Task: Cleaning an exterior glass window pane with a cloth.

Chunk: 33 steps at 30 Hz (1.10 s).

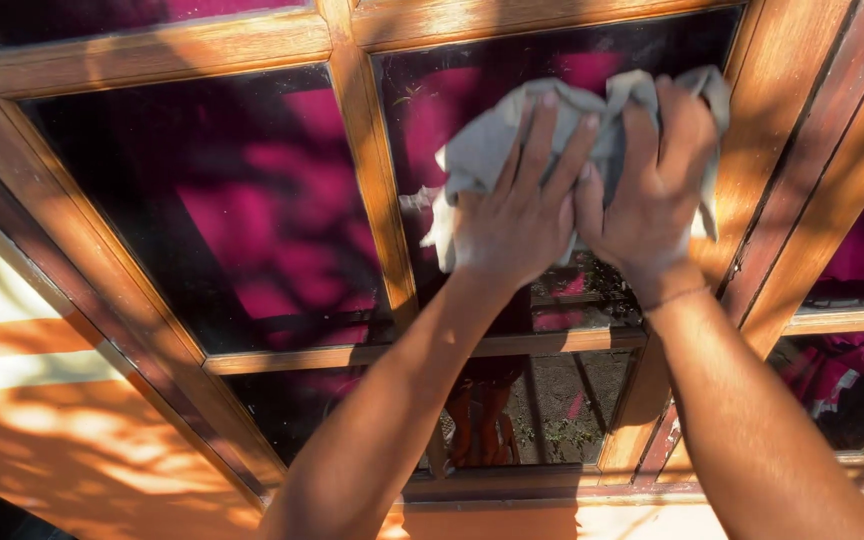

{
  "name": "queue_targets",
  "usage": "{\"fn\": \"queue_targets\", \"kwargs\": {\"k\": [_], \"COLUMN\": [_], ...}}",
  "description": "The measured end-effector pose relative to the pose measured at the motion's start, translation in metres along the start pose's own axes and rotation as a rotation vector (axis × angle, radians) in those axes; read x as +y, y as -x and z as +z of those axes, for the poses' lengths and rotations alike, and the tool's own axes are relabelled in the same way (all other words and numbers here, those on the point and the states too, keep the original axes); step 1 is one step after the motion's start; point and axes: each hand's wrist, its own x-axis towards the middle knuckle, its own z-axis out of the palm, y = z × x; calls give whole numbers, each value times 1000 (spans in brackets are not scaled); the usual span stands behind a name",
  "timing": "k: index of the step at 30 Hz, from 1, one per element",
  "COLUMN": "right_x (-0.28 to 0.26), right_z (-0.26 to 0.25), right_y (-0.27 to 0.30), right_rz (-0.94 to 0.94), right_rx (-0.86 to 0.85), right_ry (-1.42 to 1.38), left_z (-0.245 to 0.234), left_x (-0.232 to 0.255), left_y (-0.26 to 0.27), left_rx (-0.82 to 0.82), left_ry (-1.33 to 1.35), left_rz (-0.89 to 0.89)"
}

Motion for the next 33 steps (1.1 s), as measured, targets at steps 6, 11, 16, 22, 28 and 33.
{"fn": "queue_targets", "kwargs": {"k": [6,11,16,22,28,33], "right_x": [-13,-26,-43,-82,-118,-171], "right_z": [5,0,-10,-23,-14,33], "right_y": [89,139,170,177,163,173], "right_rz": [-7,100,87,174,383,282], "right_rx": [-21,-122,-174,-248,-297,-227], "right_ry": [40,78,135,166,-31,-384], "left_z": [26,-11,-21,-36,-55,-94], "left_x": [32,52,61,50,31,5], "left_y": [86,99,126,168,181,189], "left_rx": [-123,-601,-948,-717,-615,-446], "left_ry": [81,179,184,161,138,131], "left_rz": [-71,-100,-194,-32,-60,-188]}}
